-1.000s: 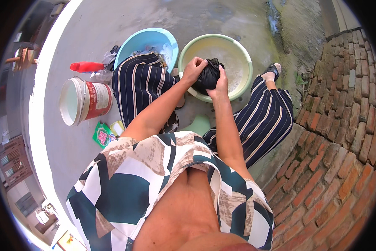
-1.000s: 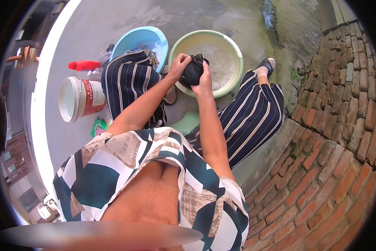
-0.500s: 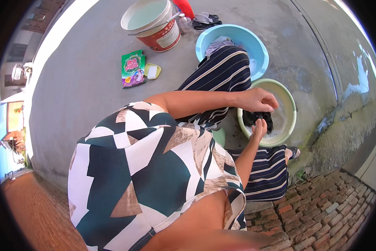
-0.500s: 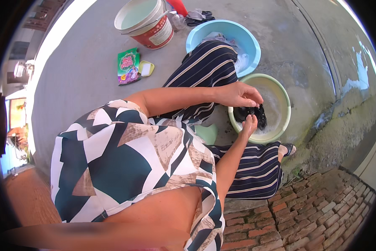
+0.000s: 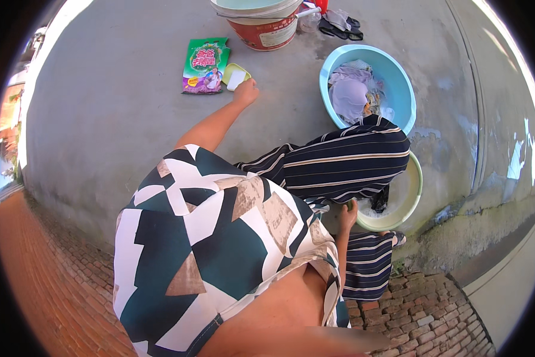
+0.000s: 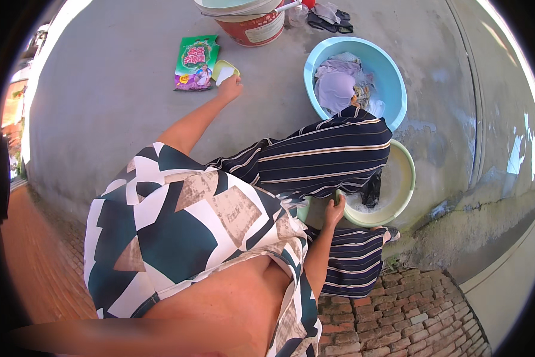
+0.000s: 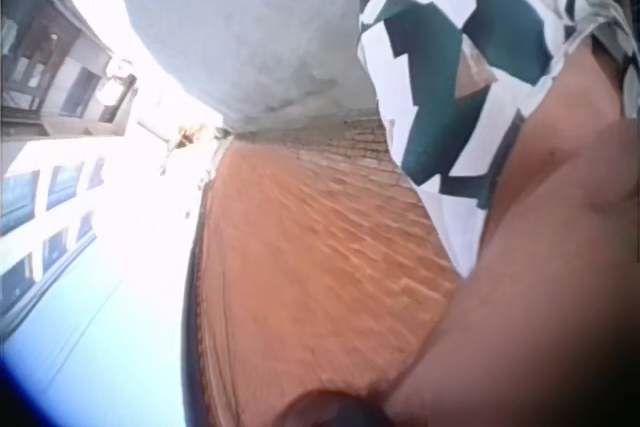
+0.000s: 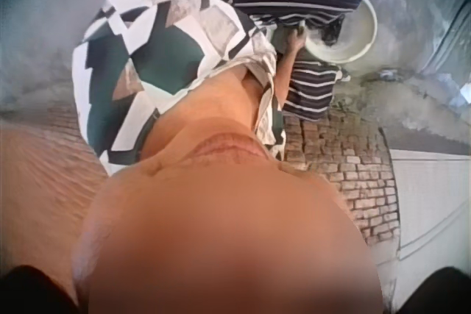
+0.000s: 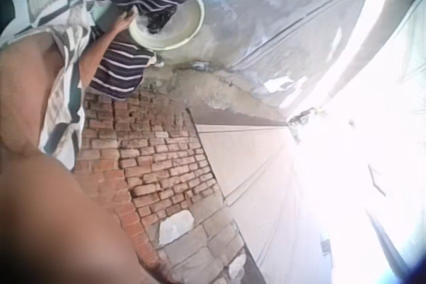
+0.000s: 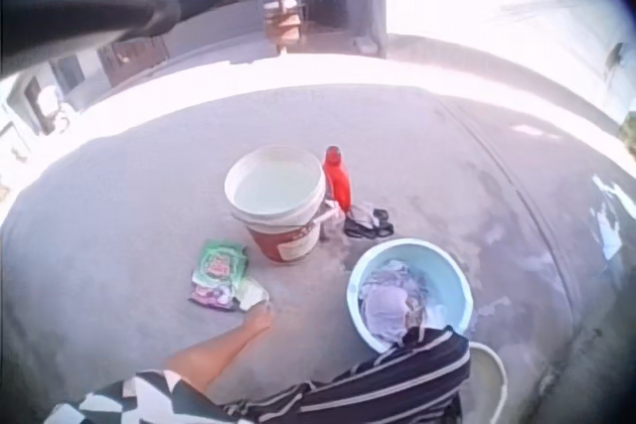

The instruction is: The person washes a black garment in a basin of water, rubbing soap onto the fabric and scrubbing it by hand before rinsing it in the basin.

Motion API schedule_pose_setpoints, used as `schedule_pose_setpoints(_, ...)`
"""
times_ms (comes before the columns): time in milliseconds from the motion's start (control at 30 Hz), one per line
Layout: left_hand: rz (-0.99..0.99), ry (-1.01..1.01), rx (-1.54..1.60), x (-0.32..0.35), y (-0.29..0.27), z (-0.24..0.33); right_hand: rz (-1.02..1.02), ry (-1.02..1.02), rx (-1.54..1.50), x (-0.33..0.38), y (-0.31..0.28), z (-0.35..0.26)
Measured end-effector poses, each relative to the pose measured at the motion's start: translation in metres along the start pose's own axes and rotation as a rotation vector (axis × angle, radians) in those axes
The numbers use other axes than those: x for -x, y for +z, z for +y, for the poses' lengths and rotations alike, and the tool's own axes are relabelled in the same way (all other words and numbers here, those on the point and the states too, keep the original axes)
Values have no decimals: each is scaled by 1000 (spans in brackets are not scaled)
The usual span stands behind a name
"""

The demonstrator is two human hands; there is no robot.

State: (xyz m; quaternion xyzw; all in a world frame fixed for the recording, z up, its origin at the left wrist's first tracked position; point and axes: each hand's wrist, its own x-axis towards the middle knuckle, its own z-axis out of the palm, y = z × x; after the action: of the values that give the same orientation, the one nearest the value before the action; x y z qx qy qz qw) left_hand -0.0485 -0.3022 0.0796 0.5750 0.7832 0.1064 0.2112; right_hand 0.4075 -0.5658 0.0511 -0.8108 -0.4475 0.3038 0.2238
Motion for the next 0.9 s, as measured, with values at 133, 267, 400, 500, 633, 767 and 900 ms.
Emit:
schedule_pose_setpoints(133,62,-250,-269,-14,3,-45,-135,12,26,-5,3,10)
schedule_pose_setpoints(267,30,-279,-363,-30,14,-35,-146,127,41,-1,-9,-10)
schedule_pose_setpoints(400,-17,-250,-383,-45,29,-45,-122,197,174,13,-27,-25)
schedule_pose_setpoints(500,-71,-405,-340,-73,39,-104,-166,200,239,-12,-26,-36)
schedule_pose_setpoints(633,-172,-538,-393,-95,55,-127,22,270,69,-23,-27,-55)
schedule_pose_setpoints(767,-267,-547,-398,-104,48,-104,163,248,-56,-44,-31,-73)
schedule_pose_setpoints(900,-218,-516,-432,-90,40,-84,63,-67,-34,-67,-8,-71)
